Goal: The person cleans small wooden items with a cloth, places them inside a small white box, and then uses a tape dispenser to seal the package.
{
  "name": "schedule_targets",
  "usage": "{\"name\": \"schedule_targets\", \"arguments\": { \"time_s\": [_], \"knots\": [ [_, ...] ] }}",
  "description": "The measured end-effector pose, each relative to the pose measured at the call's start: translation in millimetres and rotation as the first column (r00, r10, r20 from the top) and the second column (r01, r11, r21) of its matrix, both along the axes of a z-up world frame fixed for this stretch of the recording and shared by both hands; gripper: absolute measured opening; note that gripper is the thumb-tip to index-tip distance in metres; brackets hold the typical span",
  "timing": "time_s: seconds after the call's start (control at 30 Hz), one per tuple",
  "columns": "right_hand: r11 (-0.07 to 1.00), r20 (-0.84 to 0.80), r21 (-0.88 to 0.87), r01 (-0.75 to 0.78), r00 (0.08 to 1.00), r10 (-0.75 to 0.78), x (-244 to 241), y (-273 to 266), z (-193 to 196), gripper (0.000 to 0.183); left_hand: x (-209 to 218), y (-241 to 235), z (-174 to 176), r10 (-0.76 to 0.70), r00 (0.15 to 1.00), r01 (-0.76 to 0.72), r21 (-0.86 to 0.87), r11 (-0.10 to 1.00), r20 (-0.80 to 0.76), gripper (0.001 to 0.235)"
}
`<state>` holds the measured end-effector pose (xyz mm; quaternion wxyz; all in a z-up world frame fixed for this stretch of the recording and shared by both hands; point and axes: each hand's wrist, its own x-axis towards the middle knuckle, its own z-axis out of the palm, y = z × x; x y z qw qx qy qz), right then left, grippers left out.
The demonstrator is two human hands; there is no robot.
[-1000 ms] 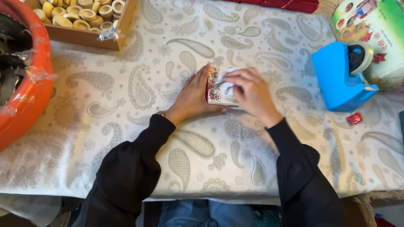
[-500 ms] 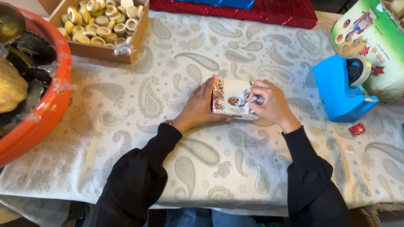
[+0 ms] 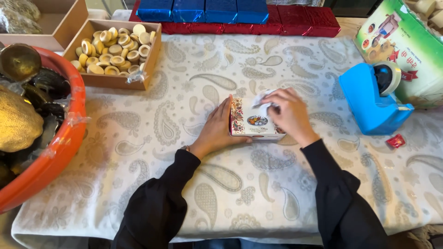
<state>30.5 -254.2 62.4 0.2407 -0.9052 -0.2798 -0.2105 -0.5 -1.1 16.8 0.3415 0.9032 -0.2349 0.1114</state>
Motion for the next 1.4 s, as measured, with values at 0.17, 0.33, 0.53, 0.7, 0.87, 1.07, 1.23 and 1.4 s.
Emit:
{"name": "schedule_targets", "arguments": {
  "time_s": [0.17, 0.33, 0.53, 0.7, 0.87, 1.07, 1.23, 1.4],
  "knots": [
    [0.996, 0.088, -0.085, 0.017, 0.996, -0.009, 7, 24, -15, 0.032, 1, 1, -5, 0.001, 1.0, -0.001, 0.008, 1.0, 0.008, 0.148],
    [0.983, 0.121, -0.149, -0.111, 0.984, 0.13, -15, 56, -21, 0.032, 2, 2, -6, -0.021, 1.0, 0.021, -0.039, 0.999, -0.001, 0.154],
    [0.958, -0.069, 0.033, -0.285, 0.956, 0.286, -32, 52, 7, 0.036, -2, 1, -5, 0.012, 0.999, -0.007, -0.091, 0.996, 0.05, 0.144],
    [0.966, -0.281, 0.043, -0.256, 0.925, 0.258, -17, 4, 23, 0.046, -6, -3, 7, 0.019, 1.0, -0.018, -0.103, 0.995, 0.001, 0.144],
    [0.982, -0.269, 0.08, -0.17, 0.945, 0.185, -15, -11, 17, 0.044, -11, -1, 5, 0.006, 0.999, -0.01, -0.109, 0.994, -0.039, 0.146],
    [0.939, -0.217, 0.084, -0.332, 0.914, 0.343, -39, 47, 13, 0.038, 10, 6, -28, -0.01, 0.989, 0.016, -0.039, 0.999, 0.15, 0.14],
    [0.956, -0.068, 0.021, -0.292, 0.954, 0.293, -23, 40, 7, 0.036, -2, 2, -4, -0.003, 0.989, -0.008, 0.073, 0.997, 0.15, 0.134],
    [0.997, 0.066, -0.073, -0.012, 0.998, 0.017, -8, 3, 6, 0.031, -8, 0, 6, 0.003, 0.999, -0.008, -0.102, 0.995, -0.044, 0.146]
  ]
}}
